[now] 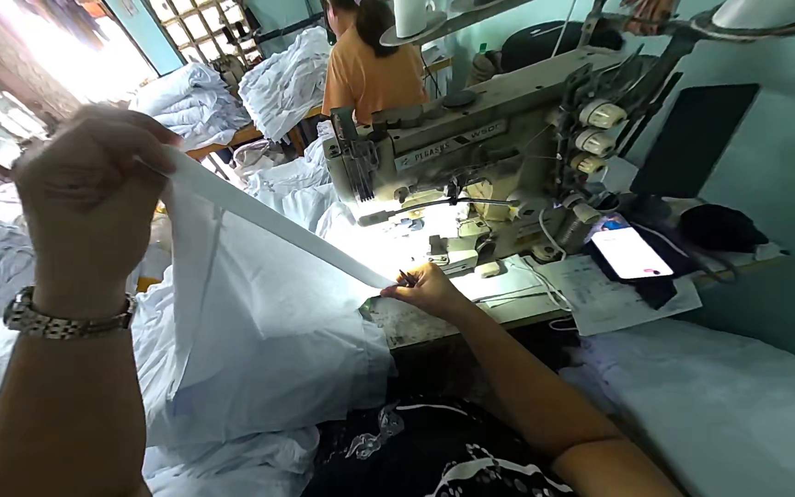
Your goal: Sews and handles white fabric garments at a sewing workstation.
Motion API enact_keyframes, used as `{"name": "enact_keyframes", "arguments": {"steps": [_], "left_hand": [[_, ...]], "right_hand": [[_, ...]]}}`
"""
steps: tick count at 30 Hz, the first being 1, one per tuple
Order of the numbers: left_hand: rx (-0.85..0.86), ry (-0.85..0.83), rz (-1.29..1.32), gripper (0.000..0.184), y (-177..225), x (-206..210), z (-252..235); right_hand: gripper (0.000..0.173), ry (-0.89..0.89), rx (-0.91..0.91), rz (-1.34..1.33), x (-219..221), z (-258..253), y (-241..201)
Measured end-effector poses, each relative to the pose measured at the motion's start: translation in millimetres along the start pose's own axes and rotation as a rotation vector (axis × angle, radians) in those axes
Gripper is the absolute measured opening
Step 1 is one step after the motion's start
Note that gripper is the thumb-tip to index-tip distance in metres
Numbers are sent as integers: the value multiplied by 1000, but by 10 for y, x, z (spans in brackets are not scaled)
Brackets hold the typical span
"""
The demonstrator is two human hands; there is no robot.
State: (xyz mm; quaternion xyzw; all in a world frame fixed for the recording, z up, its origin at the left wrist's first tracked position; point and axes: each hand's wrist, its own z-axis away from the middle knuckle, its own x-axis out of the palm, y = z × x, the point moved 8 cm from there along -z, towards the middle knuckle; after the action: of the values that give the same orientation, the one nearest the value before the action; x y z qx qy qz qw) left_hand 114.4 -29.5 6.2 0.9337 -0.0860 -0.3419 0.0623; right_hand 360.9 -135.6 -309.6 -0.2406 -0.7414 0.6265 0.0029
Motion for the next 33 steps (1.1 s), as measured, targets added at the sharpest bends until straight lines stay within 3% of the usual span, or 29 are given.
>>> {"name": "enact_keyframes", "arguments": {"steps": [4, 10, 13, 16, 22, 28, 33], "left_hand": [[-6, -45, -7, 13, 49, 219, 9], [30, -117, -477, 21, 155, 490, 78], [24, -153, -583, 21, 114, 660, 192], [-86, -119, -496, 17, 9, 770, 300], [-247, -65, -36, 7, -219, 1001, 475], [-232, -112, -274, 12, -206, 1254, 571], [-319, -131, 143, 10, -342, 1449, 676]], "right_hand": [[38, -6, -8, -17, 1, 2, 5], [37, 0, -28, -15, 29, 24, 32], [36, 5, -35, -21, 39, 26, 41], [37, 14, -47, -25, 39, 33, 35], [37, 18, -79, -52, 45, 34, 44], [31, 6, -70, -46, 53, 40, 76], [34, 9, -96, -63, 52, 49, 59]]}}
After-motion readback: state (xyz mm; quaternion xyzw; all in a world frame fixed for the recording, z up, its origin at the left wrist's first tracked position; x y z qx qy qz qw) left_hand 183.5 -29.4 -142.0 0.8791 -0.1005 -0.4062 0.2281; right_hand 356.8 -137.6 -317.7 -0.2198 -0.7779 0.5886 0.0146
